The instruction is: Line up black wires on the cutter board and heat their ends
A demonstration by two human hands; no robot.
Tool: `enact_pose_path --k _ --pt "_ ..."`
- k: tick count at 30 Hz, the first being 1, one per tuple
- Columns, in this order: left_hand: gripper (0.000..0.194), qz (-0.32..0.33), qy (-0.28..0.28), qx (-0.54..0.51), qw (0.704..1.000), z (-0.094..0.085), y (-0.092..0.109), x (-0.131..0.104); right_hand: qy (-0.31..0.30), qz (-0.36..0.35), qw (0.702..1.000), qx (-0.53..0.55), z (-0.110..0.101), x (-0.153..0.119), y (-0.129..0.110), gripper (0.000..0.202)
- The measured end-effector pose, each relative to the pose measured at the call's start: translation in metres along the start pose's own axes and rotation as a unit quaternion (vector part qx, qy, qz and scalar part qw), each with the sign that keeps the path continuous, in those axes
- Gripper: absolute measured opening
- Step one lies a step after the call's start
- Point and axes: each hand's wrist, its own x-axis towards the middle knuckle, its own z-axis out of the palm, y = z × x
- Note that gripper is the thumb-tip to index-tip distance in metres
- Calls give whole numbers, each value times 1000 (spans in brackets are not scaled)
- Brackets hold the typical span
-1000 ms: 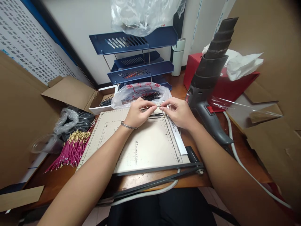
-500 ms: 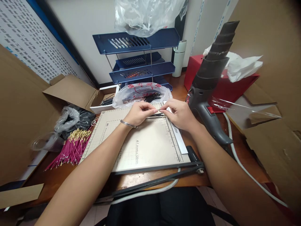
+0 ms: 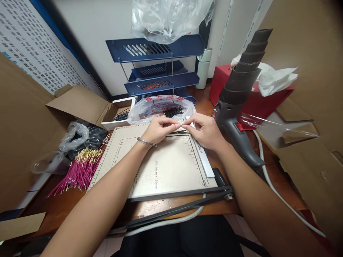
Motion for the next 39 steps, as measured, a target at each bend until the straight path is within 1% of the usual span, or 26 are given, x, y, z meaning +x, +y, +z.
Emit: enact_pose_path --k 2,6,10,15,18,21,25,29,35,39 --pt "28 -6 -12 -1 1000 0 0 0 -3 2 1000 -4 1 0 1 10" --pt "27 10 -25 5 1000 0 0 1 -7 5 1000 -5 2 -1 1 10" --pt "29 3 2 1 1000 2 1 1 5 31 999 7 3 -1 -1 13" --pt "40 -18 48 -68 996 -1 7 0 40 102 992 68 3 -1 -1 21" --pt "46 -37 48 -95 994 -2 11 0 52 129 986 88 3 -1 0 22" --pt "46 -44 19 -89 995 0 13 0 63 101 990 69 5 -2 -1 19" --pt "45 -48 -10 -98 994 4 12 0 38 54 997 50 9 -3 -3 14" --pt "43 -44 -21 -118 992 5 10 1 33 58 997 30 8 -4 -3 12" --pt "38 -45 -10 -66 997 4 9 -1 38 52 997 31 6 -3 -2 11" --pt "35 -45 -16 -61 997 4 9 -2 37 56 997 28 5 -3 -2 12"
